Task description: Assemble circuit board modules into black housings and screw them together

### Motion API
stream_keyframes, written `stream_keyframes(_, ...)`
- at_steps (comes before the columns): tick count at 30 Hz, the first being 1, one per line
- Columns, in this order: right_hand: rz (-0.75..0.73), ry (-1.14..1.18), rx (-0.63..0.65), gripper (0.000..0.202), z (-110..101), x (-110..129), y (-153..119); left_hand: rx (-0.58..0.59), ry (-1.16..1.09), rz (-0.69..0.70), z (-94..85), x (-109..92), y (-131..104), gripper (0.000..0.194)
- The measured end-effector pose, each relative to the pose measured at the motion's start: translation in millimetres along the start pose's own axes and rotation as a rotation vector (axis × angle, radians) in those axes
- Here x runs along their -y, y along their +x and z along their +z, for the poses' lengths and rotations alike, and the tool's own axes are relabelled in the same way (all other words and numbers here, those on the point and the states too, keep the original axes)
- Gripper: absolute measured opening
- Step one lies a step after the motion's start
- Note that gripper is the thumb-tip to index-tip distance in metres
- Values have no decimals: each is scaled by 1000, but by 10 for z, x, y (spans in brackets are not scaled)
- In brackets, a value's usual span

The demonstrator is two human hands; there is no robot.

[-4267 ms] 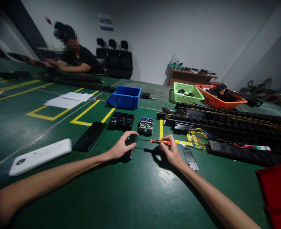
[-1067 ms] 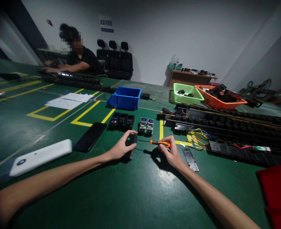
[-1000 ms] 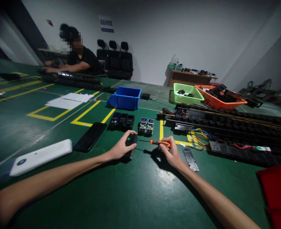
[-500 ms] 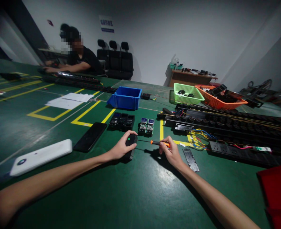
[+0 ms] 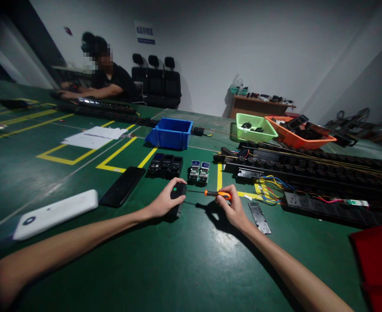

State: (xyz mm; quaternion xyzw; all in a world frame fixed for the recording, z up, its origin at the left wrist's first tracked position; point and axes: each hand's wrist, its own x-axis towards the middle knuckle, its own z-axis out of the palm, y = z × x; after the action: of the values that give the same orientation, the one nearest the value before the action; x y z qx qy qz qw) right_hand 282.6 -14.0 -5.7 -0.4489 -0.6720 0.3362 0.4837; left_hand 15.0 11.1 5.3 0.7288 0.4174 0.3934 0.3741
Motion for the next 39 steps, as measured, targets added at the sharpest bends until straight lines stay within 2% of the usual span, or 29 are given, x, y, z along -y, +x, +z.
stream_keyframes(6,3,-11,-11,16,17,44,27,2,-13,-6,1,3,0,37)
stream_keyframes(16,98,30,63,21,36,54,41,-11,-8,7,-2,10,3,37)
stream_keyframes(19,44,-17,37,17,18,44,35,-13,-10,3,1,7,-4,37)
stream_keyframes(23,-30,-63,-29,25,-9,-1,25,-9,-13,-6,5,2,-5,37)
stream_keyframes(33,17,39,-4,18,25,1,15,-6,-27,-13,-2,-11,-2,37)
stream_keyframes(39,73,56,19,22,39,29,47,-13,-38,-17,1,-16,-4,37)
